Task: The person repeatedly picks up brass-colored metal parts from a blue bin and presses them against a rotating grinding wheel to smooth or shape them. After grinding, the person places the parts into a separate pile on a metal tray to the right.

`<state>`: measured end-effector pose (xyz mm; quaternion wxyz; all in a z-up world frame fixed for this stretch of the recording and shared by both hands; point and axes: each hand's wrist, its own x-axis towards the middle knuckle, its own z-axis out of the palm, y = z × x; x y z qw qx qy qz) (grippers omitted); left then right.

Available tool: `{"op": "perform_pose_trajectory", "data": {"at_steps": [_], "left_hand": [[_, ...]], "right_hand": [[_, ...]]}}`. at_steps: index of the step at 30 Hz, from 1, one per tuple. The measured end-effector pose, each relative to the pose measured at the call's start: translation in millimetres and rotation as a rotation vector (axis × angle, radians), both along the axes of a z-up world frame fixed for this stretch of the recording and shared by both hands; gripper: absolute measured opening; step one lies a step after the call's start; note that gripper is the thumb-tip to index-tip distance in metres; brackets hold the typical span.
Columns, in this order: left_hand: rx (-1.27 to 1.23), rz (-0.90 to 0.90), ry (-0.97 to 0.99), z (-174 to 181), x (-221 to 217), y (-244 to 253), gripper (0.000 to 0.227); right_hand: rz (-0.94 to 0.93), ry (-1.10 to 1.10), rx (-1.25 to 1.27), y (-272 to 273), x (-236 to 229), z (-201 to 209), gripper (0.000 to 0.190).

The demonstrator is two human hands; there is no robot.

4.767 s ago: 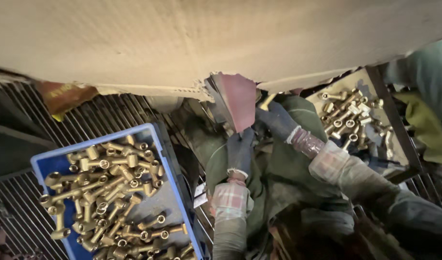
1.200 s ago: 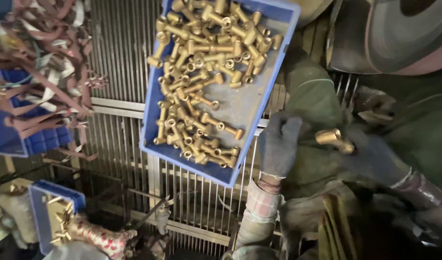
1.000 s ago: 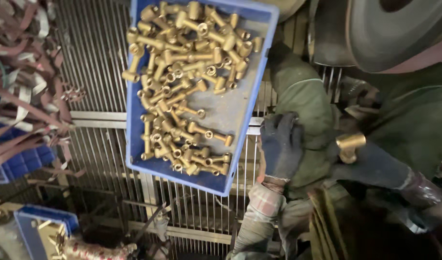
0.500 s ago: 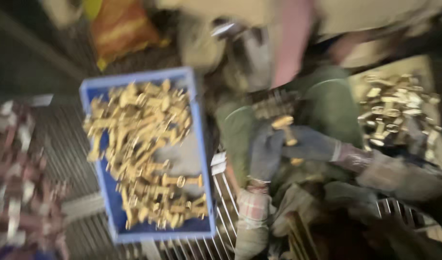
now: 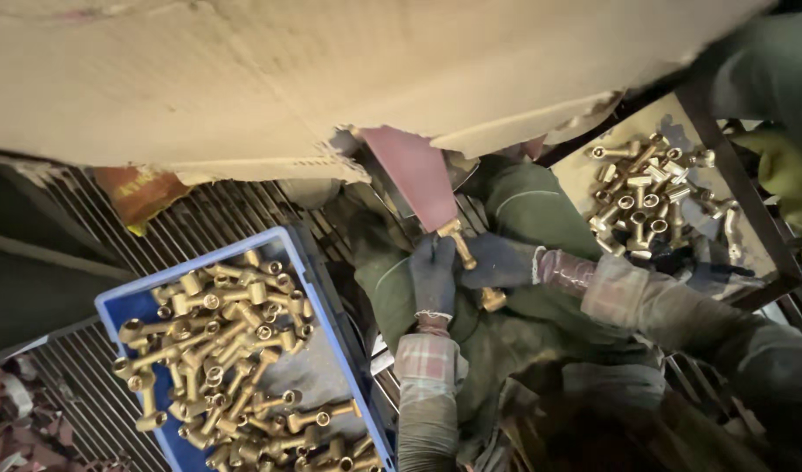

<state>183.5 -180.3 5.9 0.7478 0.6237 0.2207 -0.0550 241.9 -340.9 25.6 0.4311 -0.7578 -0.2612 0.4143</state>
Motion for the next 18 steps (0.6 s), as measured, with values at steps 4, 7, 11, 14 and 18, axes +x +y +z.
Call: {"op": "perform_pose_trajectory", "data": {"at_steps": [4, 7, 11, 14, 18], "left_hand": [[-0.075, 0.076, 0.025, -18, -3, -1, 0.026], [-0.075, 0.084, 0.077, -18, -1, 2, 0.025], [-0.06, 0.085, 0.043, -6, -7, 7, 0.019], [0.043, -0.014, -0.048, 7, -16, 15, 0.019], [-0.105, 0.004, 0.043, 9, -15, 14, 0.023]], "right_hand": [[0.049, 0.02, -0.201, 9, 4, -7, 0.026], [0.099, -0.073, -0.042, 18, 6, -6, 0.024], [0.039, -0.028, 0.004, 16, -3, 4, 0.027], [0.15, -0.068, 0.088, 8, 3, 20, 0.029], [0.342, -0.135, -0.053, 9, 16, 31, 0.027]]}}
